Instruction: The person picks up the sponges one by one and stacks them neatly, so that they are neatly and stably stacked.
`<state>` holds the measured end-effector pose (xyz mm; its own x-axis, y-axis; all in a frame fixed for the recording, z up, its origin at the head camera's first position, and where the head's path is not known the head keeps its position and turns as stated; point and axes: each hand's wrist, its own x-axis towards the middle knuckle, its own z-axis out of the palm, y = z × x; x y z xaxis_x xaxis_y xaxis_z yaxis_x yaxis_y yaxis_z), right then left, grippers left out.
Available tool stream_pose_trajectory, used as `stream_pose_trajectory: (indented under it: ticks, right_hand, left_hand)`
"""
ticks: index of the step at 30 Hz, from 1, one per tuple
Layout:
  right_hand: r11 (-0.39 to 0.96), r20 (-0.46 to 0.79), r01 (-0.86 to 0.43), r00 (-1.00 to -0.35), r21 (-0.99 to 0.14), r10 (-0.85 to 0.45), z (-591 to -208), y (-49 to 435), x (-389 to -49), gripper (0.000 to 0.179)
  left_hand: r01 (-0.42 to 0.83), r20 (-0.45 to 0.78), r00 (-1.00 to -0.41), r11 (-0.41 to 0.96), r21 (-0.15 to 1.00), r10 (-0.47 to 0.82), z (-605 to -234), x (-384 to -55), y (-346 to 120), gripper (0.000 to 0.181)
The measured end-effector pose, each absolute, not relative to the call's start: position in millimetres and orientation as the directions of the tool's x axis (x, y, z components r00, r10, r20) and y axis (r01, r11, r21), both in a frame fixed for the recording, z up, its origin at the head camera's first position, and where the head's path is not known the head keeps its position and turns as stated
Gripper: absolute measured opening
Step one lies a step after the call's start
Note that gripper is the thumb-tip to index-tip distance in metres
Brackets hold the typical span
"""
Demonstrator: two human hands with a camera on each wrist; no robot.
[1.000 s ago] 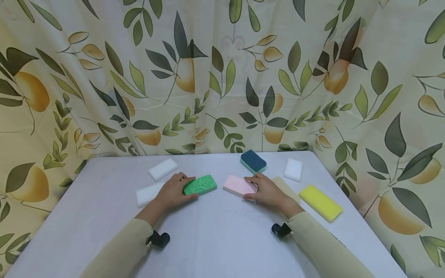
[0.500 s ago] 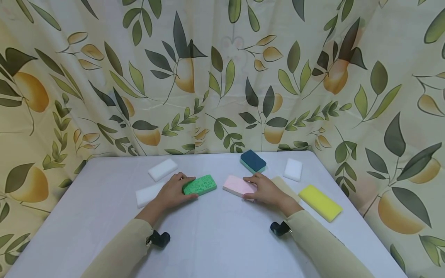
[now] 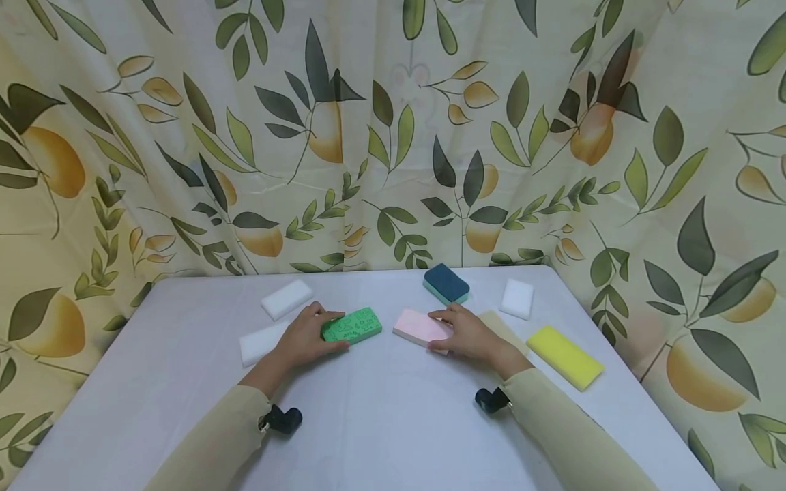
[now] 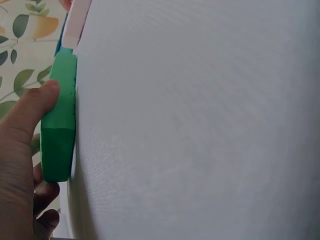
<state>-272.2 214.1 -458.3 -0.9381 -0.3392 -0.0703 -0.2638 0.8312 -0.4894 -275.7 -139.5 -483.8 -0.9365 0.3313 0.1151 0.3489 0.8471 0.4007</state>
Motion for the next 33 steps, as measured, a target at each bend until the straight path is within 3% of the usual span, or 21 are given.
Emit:
stream_pose_trajectory:
  ticks: [33]
  right_hand:
    - [0.834, -0.085, -0.248, -0.94, -0.493, -0.33, -457.4, 213.7, -273.1, 0.07]
  left_hand:
    - [0.351, 0.178, -0.936, 0.838, 0.417, 0.303, -481.4, -267.9, -137.8, 0.068]
